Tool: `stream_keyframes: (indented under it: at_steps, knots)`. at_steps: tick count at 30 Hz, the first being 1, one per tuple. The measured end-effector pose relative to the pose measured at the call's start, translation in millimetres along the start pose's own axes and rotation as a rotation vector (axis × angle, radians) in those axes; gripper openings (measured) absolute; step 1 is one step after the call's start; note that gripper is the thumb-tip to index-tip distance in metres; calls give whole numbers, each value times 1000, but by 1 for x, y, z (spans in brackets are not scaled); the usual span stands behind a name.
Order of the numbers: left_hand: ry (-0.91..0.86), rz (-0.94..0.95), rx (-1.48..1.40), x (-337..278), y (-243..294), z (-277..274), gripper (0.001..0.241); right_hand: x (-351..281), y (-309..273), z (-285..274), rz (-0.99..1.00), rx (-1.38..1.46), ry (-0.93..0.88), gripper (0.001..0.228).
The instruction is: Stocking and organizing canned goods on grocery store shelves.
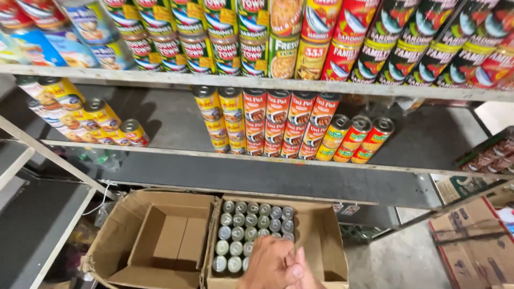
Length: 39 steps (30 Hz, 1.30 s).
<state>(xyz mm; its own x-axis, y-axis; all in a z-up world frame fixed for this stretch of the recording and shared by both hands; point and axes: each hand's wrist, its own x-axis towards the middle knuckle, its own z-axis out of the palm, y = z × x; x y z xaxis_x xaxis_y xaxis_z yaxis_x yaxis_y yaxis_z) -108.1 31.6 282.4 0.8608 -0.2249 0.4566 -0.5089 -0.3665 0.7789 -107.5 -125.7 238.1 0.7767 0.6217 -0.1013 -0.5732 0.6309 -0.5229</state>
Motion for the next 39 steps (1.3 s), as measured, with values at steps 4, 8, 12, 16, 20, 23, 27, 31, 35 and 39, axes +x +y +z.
stream_keyframes:
  at_steps: [4, 8, 12, 16, 20, 23, 27, 31, 35, 39]
  knots:
    - [55, 129, -15, -19, 53, -59, 62, -13, 0, 67, 43, -687, -147, 58]
    - [147, -3, 120, -27, 59, -87, 33, 0, 7, 122, 140, -1025, 114, 35]
    - [269, -358, -138, -27, 66, -114, 30, 25, 0, 139, -51, -845, 52, 25]
    - [615, -31, 9, -58, 30, -130, 45, 32, -2, 169, -192, -792, 399, 20]
    - [568, -251, -519, -85, -3, -124, 58, 38, 6, 171, -332, -663, 431, 26]
    - [569, -381, -486, -87, 6, -117, 58, 50, 13, 137, -303, -555, 468, 43]
    - [593, -412, -326, -76, 33, -123, 51, 65, 18, 101, -318, -669, 348, 59]
    - [571, -439, -266, -56, 49, -139, 31, 83, 13, 106, -394, -740, 163, 51]
    - [562, -497, -435, -38, 57, -152, 31, 93, -1, 148, -483, -885, -119, 39]
    - [604, -312, -492, -34, 23, -141, 52, 104, -16, 154, -385, -960, 46, 27]
